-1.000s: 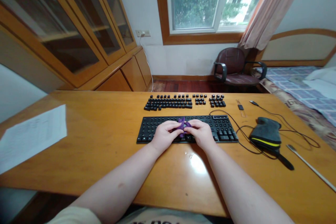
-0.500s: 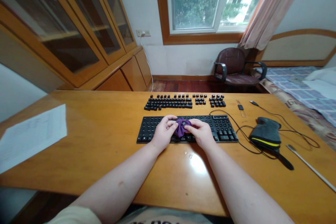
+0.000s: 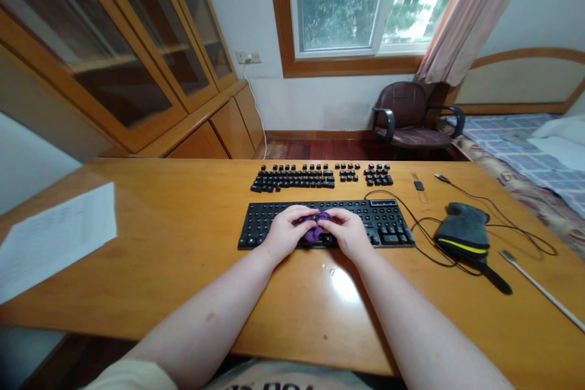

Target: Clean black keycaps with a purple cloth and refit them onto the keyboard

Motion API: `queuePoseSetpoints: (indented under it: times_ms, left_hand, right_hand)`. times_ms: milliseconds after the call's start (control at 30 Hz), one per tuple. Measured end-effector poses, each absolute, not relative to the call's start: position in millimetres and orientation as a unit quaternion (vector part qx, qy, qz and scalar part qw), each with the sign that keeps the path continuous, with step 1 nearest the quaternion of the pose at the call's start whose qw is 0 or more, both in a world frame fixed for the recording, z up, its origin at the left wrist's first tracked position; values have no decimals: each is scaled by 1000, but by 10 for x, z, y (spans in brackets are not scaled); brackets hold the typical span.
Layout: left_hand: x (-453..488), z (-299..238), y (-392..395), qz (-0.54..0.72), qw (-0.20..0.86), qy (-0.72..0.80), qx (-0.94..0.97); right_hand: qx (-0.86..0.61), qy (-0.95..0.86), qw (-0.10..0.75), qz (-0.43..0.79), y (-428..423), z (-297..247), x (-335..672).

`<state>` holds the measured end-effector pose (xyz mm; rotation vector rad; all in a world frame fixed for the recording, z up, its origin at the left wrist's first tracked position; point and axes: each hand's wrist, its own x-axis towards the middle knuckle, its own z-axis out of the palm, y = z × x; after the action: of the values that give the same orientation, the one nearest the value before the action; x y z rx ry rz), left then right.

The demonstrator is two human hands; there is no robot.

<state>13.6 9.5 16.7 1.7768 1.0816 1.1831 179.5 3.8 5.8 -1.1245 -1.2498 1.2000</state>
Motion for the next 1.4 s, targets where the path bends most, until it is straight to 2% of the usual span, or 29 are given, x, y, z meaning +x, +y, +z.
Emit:
queuePoseSetpoints:
  times_ms: [133, 233, 400, 600, 833, 1067, 1233, 1400]
  left_hand:
    - [133, 159, 84, 486, 341, 450, 667]
    - [137, 154, 55, 471, 310, 468, 680]
    - [145, 147, 15, 420, 254, 458, 741]
    - [163, 116, 43, 413, 240, 462, 747]
    - [168, 135, 4, 378, 205, 445, 785]
    - [187, 146, -7, 398, 225, 457, 763]
    - [187, 145, -19, 382, 235, 452, 771]
    - [187, 157, -18, 410, 263, 459, 743]
  right_hand:
    - [-478, -476, 540, 503, 50, 11, 1788]
    - [-452, -517, 557, 467, 57, 15, 1800]
    - [-443, -549, 527, 473, 52, 20, 1793]
    - [-480, -474, 520, 523, 51, -5, 1770]
    - [-486, -496, 499, 518, 16, 66, 1736]
    - [-469, -474, 510, 543, 31, 69, 1772]
    - [-476, -506, 508, 510, 28, 81, 1794]
    - [-454, -450, 537, 550, 77, 51, 1839]
